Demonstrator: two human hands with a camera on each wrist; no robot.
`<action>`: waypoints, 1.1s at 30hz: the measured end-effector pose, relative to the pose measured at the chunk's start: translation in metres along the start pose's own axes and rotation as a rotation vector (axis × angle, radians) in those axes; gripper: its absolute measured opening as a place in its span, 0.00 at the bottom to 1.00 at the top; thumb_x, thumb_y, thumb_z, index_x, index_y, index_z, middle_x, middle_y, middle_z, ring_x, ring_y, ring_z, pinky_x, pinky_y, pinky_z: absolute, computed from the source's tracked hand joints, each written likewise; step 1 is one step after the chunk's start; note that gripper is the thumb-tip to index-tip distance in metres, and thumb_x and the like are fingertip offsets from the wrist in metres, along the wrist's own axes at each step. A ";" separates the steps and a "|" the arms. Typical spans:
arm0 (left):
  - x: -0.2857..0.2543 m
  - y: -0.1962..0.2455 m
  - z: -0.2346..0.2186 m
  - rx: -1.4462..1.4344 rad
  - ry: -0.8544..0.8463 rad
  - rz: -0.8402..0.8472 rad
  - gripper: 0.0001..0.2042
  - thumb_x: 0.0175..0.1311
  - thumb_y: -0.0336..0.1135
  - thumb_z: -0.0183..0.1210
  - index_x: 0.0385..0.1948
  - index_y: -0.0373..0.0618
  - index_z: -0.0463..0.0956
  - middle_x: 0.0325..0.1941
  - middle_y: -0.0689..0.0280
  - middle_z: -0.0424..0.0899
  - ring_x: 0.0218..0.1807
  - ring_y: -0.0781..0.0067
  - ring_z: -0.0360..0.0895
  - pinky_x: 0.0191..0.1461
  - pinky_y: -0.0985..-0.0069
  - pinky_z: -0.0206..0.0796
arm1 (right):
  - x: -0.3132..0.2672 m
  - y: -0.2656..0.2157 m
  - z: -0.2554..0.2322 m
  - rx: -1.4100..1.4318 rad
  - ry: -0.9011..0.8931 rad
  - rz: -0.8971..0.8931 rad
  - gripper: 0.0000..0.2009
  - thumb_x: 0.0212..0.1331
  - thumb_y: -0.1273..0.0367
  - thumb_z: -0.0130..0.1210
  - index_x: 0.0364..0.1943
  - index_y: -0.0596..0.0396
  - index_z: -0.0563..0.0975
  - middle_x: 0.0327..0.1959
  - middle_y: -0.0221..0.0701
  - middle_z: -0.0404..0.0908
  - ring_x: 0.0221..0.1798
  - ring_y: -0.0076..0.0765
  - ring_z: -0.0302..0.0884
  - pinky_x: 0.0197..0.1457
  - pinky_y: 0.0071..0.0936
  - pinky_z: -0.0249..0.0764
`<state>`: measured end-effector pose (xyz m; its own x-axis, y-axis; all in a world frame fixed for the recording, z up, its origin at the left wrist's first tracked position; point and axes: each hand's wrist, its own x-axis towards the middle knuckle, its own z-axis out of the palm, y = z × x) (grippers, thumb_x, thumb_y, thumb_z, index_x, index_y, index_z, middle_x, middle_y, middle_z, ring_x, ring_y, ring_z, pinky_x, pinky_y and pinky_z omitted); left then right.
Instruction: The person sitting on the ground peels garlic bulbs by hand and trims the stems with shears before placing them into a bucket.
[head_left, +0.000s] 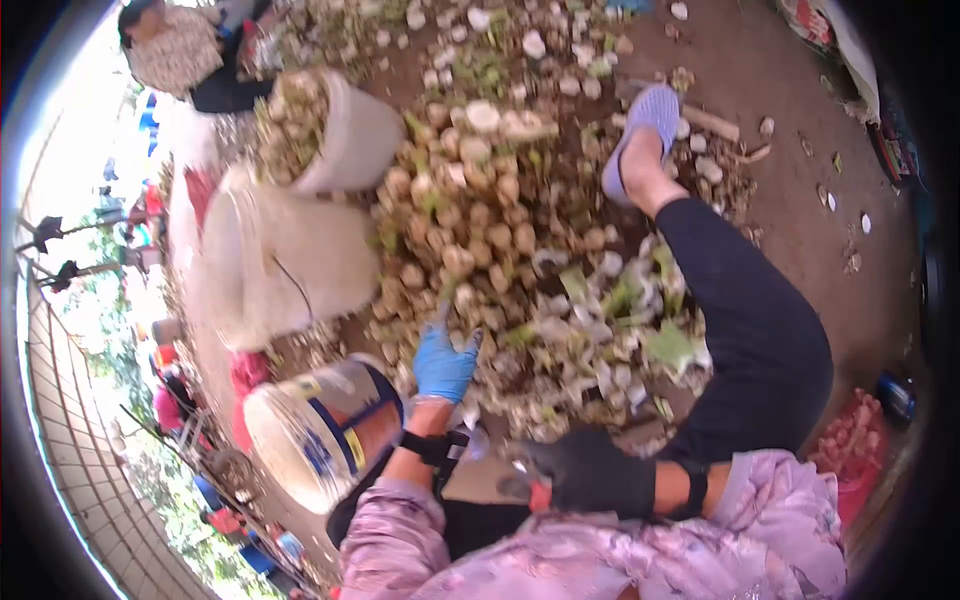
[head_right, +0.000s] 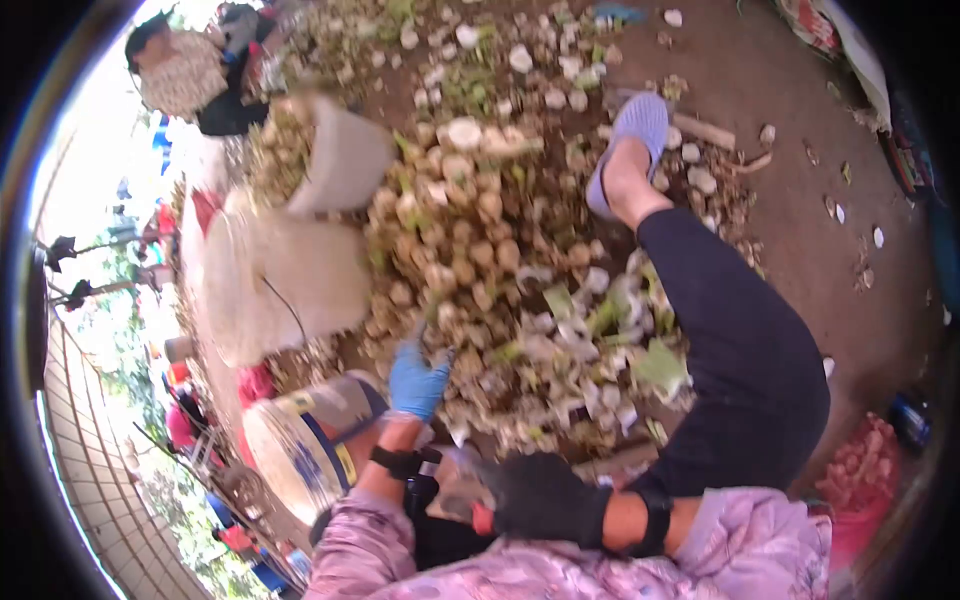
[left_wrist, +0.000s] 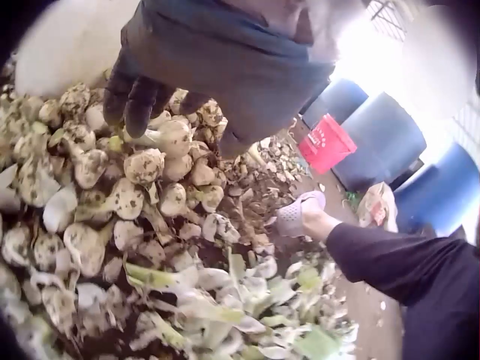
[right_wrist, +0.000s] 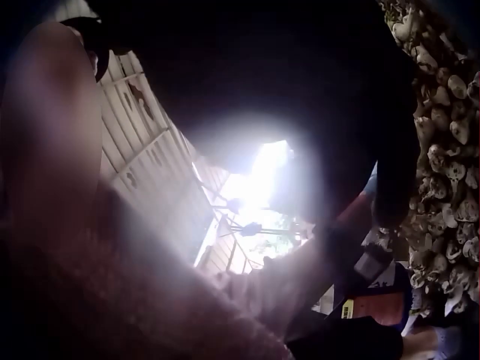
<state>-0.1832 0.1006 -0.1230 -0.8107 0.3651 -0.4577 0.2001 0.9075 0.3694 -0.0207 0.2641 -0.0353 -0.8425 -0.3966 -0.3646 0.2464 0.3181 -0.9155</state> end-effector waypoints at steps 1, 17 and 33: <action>0.020 0.002 0.005 0.072 0.101 -0.069 0.32 0.51 0.52 0.55 0.55 0.42 0.60 0.53 0.48 0.67 0.51 0.50 0.68 0.50 0.65 0.61 | -0.003 0.002 0.002 0.016 0.010 -0.033 0.24 0.52 0.51 0.48 0.47 0.52 0.71 0.20 0.41 0.76 0.21 0.42 0.74 0.26 0.32 0.69; 0.039 -0.009 0.031 -1.331 0.121 -0.235 0.21 0.46 0.22 0.54 0.45 0.47 0.61 0.33 0.61 0.74 0.21 0.72 0.73 0.17 0.79 0.67 | -0.009 0.006 0.001 -0.008 0.361 -0.230 0.24 0.46 0.59 0.51 0.50 0.52 0.67 0.24 0.41 0.75 0.28 0.48 0.75 0.29 0.41 0.69; -0.242 0.012 0.030 -0.605 0.441 0.281 0.30 0.39 0.29 0.68 0.46 0.40 0.59 0.42 0.60 0.72 0.42 0.74 0.70 0.45 0.78 0.65 | -0.004 -0.012 0.081 0.147 0.244 -0.271 0.15 0.52 0.59 0.53 0.37 0.57 0.74 0.29 0.36 0.78 0.31 0.31 0.74 0.37 0.27 0.68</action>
<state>0.0317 0.0290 -0.0321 -0.9423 0.3330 0.0331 0.1987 0.4773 0.8560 0.0189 0.1919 -0.0370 -0.9712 -0.2271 -0.0716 0.0507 0.0962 -0.9941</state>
